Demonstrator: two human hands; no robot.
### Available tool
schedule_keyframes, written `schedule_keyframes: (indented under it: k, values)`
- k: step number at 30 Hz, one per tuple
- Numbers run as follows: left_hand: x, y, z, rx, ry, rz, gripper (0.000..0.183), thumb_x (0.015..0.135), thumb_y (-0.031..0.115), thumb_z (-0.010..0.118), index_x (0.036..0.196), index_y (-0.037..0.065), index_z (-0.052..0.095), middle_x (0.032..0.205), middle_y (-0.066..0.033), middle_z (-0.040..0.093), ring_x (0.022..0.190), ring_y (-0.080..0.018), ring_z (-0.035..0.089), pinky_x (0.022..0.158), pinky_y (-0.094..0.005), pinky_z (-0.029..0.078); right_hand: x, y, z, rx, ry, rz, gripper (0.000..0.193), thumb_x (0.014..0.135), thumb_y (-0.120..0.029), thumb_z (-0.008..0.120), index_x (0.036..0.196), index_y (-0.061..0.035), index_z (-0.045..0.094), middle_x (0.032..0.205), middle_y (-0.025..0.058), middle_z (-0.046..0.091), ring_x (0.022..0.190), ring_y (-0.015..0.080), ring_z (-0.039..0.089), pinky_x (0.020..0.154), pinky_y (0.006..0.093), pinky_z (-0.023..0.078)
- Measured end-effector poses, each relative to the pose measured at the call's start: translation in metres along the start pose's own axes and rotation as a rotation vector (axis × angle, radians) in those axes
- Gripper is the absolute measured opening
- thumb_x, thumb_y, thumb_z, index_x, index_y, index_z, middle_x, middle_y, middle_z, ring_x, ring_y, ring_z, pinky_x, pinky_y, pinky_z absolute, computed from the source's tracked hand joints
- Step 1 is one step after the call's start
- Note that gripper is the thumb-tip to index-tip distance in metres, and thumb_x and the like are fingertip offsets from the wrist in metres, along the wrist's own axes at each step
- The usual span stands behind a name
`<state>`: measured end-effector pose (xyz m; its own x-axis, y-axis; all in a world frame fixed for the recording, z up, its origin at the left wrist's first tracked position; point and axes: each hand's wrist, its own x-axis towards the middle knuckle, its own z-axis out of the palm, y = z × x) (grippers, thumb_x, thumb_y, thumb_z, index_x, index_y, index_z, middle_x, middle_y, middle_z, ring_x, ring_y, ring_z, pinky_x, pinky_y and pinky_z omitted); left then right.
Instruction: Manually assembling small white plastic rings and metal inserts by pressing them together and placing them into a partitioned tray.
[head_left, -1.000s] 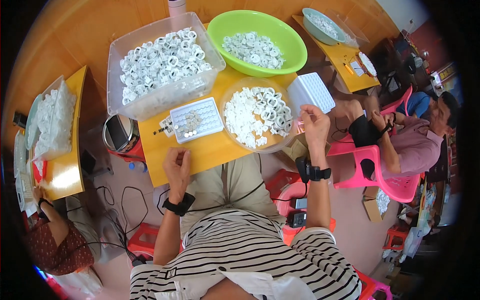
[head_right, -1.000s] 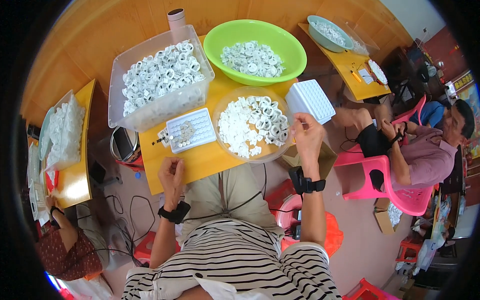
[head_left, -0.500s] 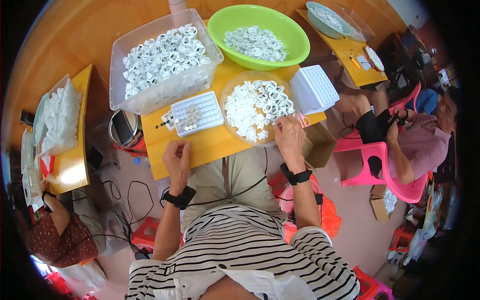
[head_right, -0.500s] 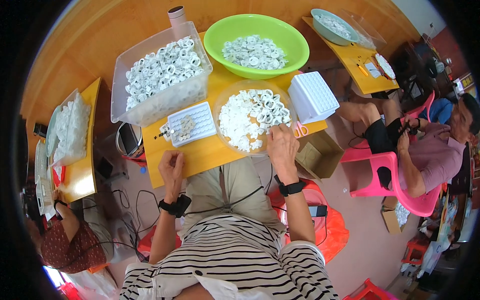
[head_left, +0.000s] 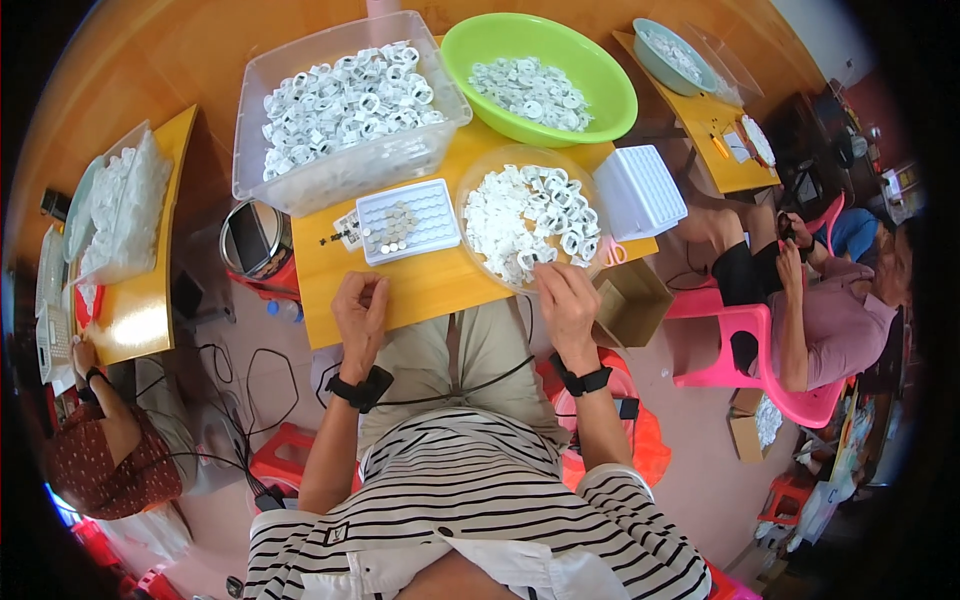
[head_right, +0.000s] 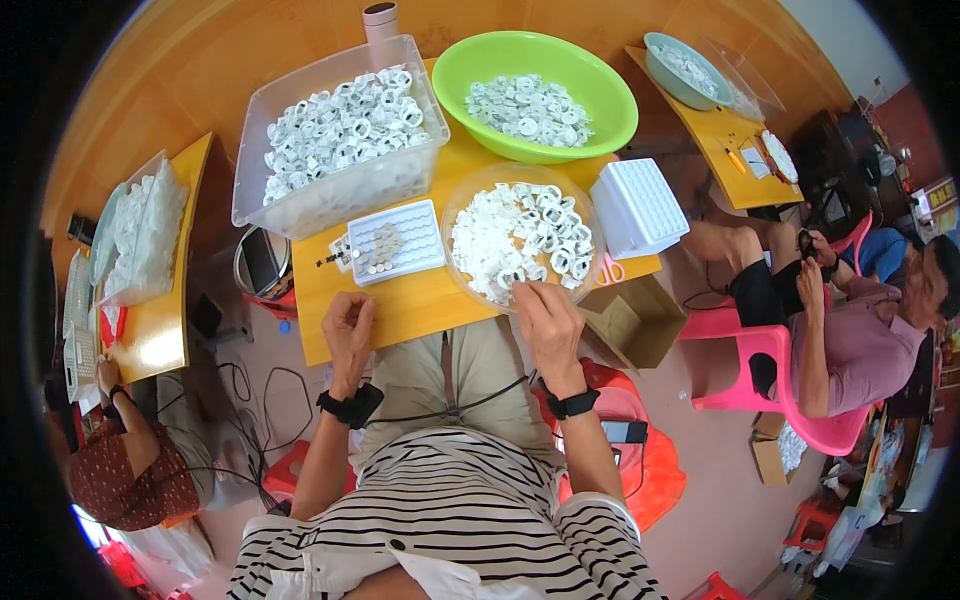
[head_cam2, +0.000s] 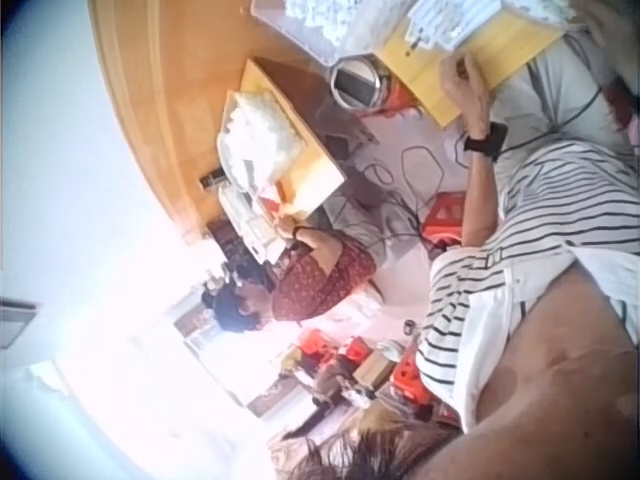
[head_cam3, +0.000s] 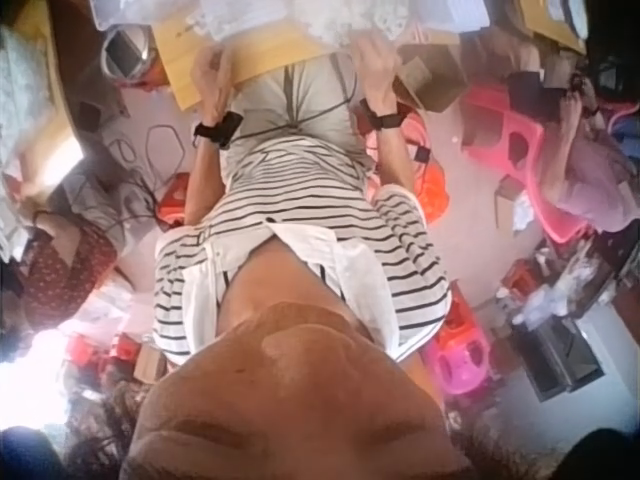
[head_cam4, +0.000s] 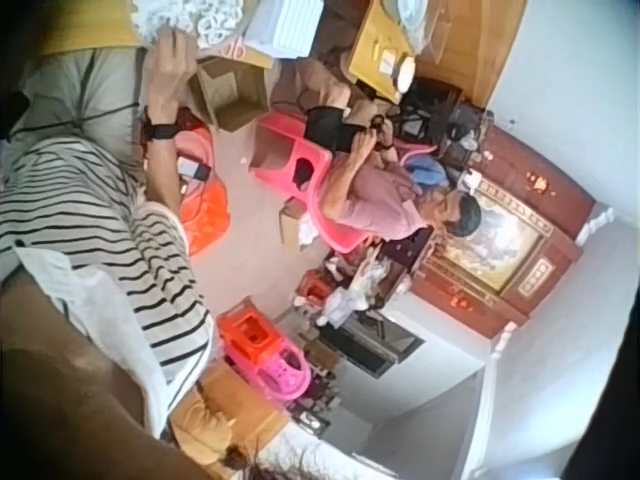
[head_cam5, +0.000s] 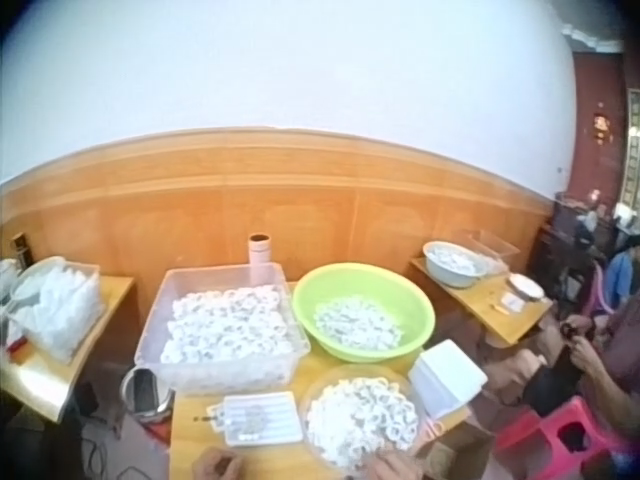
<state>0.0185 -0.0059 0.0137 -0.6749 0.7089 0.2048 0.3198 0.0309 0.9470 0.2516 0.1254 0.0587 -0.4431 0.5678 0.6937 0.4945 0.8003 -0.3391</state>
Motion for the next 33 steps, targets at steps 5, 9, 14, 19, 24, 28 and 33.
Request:
schedule_keyframes:
  k: [5,9,14,19,24,28,33]
  values:
    - [0.001,0.029,-0.004,-0.284,-0.004,-0.165,0.017,0.085,0.008,0.056,0.099,-0.002,0.058,0.079,-0.0026,0.056,0.066,-0.0082,0.053,0.061,-0.0206,0.044,0.013,-0.034,-0.009,0.11,0.087,-0.136,0.023,0.064,0.007,0.068,0.085,-0.0002,0.063,0.077,0.0097,0.059,0.067,0.0245,0.059,0.057,0.0305,0.048]
    - [-0.001,0.06,-0.006,-0.501,-0.252,-0.294,0.028,0.088,0.012,0.053,0.112,-0.002,0.056,0.093,-0.0079,0.061,0.078,-0.0102,0.058,0.069,-0.0227,0.049,0.019,-0.06,-0.012,0.219,0.061,-0.196,0.022,0.064,0.008,0.067,0.085,0.0012,0.063,0.078,0.0105,0.06,0.067,0.0245,0.06,0.057,0.0304,0.049]
    - [-0.003,0.077,0.005,-0.739,-0.488,-0.436,0.025,0.088,0.011,0.054,0.109,-0.001,0.058,0.092,-0.0067,0.062,0.08,-0.0098,0.059,0.069,-0.0223,0.05,0.015,-0.075,0.001,0.337,0.001,-0.242,0.02,0.066,0.009,0.065,0.084,0.0017,0.063,0.08,0.0112,0.061,0.069,0.0251,0.061,0.059,0.0307,0.05]
    - [-0.009,0.068,0.012,-0.8,-0.504,-0.448,0.019,0.083,0.006,0.059,0.102,0.001,0.06,0.091,-0.0049,0.062,0.081,-0.0095,0.06,0.069,-0.0219,0.051,0.008,-0.08,0.009,0.5,-0.094,0.025,0.02,0.07,0.006,0.064,0.09,0.0022,0.063,0.081,0.0125,0.061,0.071,0.0229,0.062,0.06,0.0281,0.05]
    - [-0.013,0.065,0.016,-0.752,-0.298,-0.395,0.015,0.078,0.003,0.064,0.093,0.002,0.06,0.089,-0.0056,0.063,0.077,-0.0106,0.061,0.067,-0.0237,0.053,0.002,-0.092,0.013,0.847,-0.191,0.573,0.018,0.077,0.002,0.063,0.095,0.0021,0.061,0.078,0.0079,0.062,0.071,0.0115,0.059,0.058,0.023,0.049]
    - [-0.015,0.067,0.017,-0.706,-0.299,-0.398,0.015,0.078,0.004,0.065,0.092,0.002,0.059,0.088,-0.0056,0.062,0.077,-0.0108,0.061,0.066,-0.0237,0.053,0.003,-0.087,0.018,1.109,-0.244,0.866,0.012,0.082,0.0,0.059,0.093,0.0035,0.061,0.076,0.0059,0.062,0.066,0.0078,0.058,0.055,0.0205,0.049]
    - [-0.017,0.066,0.015,-0.731,-0.341,-0.489,0.018,0.079,0.008,0.065,0.094,0.002,0.057,0.088,-0.0044,0.062,0.077,-0.0106,0.061,0.066,-0.0235,0.053,0.012,-0.081,0.019,1.105,-0.338,0.943,0.011,0.084,-0.003,0.058,0.092,0.0037,0.061,0.076,0.0069,0.063,0.062,0.0092,0.059,0.055,0.0215,0.05]
